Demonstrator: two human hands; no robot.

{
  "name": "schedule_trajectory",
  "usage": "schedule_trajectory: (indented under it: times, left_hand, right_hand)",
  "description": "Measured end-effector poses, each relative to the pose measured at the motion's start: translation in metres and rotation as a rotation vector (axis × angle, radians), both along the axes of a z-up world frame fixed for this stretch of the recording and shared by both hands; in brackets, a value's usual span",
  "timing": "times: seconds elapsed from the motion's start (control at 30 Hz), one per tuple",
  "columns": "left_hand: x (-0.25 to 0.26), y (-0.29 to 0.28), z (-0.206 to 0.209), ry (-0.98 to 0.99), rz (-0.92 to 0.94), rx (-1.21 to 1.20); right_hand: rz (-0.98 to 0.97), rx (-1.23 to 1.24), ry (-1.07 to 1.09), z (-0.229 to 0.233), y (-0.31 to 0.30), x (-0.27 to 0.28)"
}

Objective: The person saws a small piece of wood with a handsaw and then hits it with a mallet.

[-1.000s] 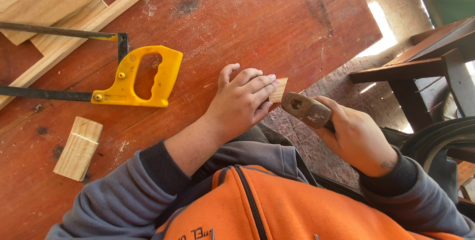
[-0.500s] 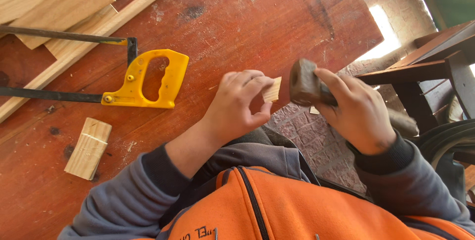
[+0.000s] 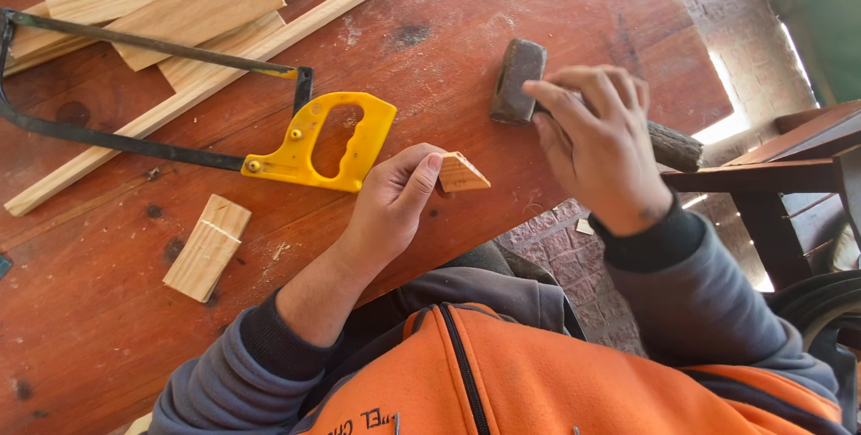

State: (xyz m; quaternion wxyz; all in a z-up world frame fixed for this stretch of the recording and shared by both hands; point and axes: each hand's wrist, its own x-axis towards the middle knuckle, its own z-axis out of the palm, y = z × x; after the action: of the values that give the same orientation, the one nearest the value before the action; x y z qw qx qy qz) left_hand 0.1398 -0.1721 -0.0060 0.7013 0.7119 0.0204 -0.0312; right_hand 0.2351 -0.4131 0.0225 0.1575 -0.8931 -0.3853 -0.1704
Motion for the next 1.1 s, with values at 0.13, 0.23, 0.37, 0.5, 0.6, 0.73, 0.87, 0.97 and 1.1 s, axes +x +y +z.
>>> schedule_trajectory:
  times: [0.13,0.23,0.37,0.5,0.6,0.73,0.87,0.97,1.1]
  left_hand:
    - [-0.001,0.008,-0.007,-0.053,-0.019,0.024]
    - [-0.005,0.013,-0.001,-0.097,0.005,0.111]
    - [-0.009,0.021,0.004,-0.159,0.089,0.152]
    - [-0.009,0.028,-0.002,-0.173,0.078,0.145]
    - [-0.008,0.026,-0.008,-0.157,0.019,0.019]
    - [-0.003,0.035,-0.005,-0.128,-0.12,-0.075]
    - [-0.001,0.037,0.0,-0.179,-0.147,0.012]
    - [-0.001,0.037,-0.002,-0.173,-0.16,0.035]
    - [0.0,0.037,-0.001,-0.191,-0.162,0.047]
  right_hand:
    - [0.123,0.415,0.506,0.003,0.05,-0.035]
    - [0.117,0.565,0.742,-0.015,0.066,-0.043]
    - [0.16,0.73,0.984,-0.02,0.081,-0.05]
    - [0.143,0.826,1.066,-0.029,0.086,-0.054]
    - [0.137,0.833,1.083,-0.039,0.088,-0.053]
    - [0.101,0.946,1.206,-0.04,0.092,-0.053]
    - [0.106,1.078,1.326,-0.045,0.096,-0.053]
    - [0.099,1.139,1.418,-0.049,0.094,-0.052]
    - [0.111,1.201,1.546,-0.061,0.089,-0.045]
